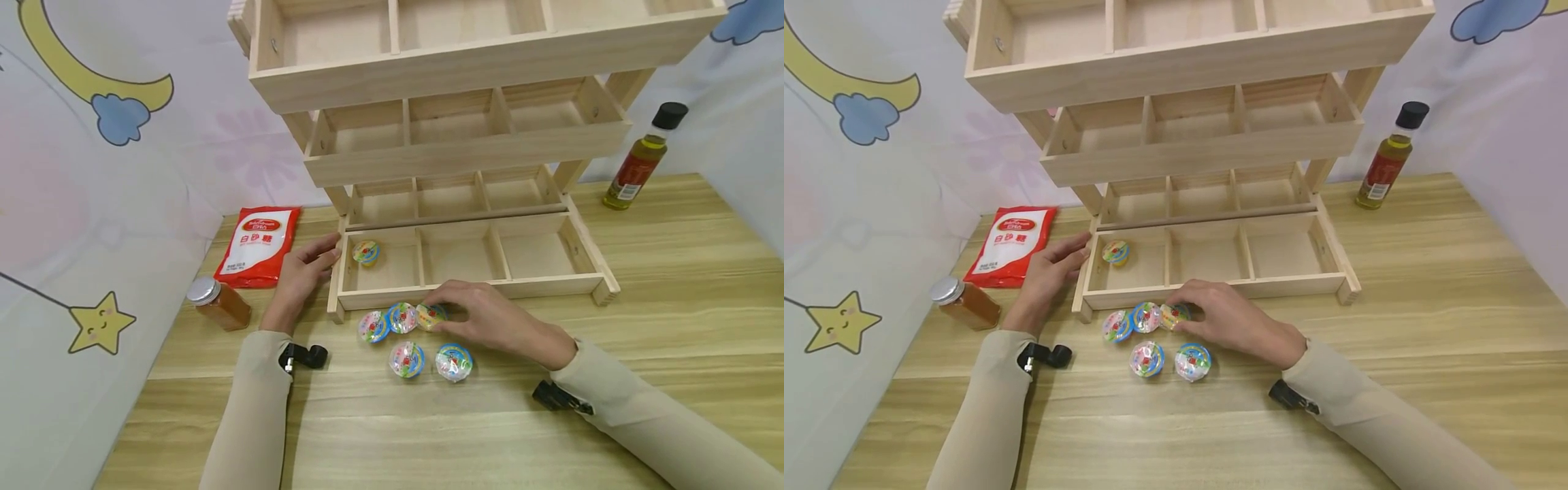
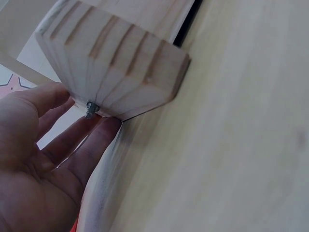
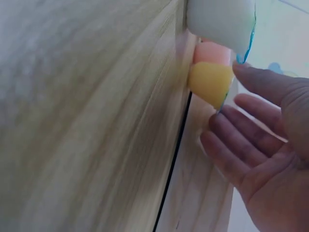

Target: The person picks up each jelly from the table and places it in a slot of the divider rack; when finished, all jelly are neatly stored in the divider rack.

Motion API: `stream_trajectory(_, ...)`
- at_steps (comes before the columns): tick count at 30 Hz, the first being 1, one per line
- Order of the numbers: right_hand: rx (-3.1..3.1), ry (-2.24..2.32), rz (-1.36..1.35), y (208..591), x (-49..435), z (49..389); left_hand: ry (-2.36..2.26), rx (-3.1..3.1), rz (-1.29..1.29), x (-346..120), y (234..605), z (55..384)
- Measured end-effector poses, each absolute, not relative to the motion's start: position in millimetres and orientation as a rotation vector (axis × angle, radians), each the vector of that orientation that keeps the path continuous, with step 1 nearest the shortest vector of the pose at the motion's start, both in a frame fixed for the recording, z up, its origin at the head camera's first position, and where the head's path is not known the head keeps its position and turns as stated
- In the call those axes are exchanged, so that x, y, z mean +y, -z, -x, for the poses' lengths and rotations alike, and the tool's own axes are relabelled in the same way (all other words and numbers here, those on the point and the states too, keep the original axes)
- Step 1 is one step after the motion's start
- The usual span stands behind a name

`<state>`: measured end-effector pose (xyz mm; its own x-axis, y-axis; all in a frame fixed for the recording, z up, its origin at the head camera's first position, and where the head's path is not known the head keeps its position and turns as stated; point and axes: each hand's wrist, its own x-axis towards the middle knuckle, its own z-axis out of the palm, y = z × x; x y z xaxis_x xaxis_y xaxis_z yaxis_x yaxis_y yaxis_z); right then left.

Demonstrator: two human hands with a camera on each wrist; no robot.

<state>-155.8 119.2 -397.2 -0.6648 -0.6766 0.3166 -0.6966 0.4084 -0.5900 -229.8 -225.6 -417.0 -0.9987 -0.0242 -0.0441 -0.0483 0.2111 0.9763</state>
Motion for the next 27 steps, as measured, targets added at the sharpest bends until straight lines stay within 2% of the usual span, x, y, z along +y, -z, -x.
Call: stream_trajectory(27,-2.715,-0.975,-1.305,397.0,116.1,154.1,-1.977,2.411,0.067,-226.7,418.9,230.5)
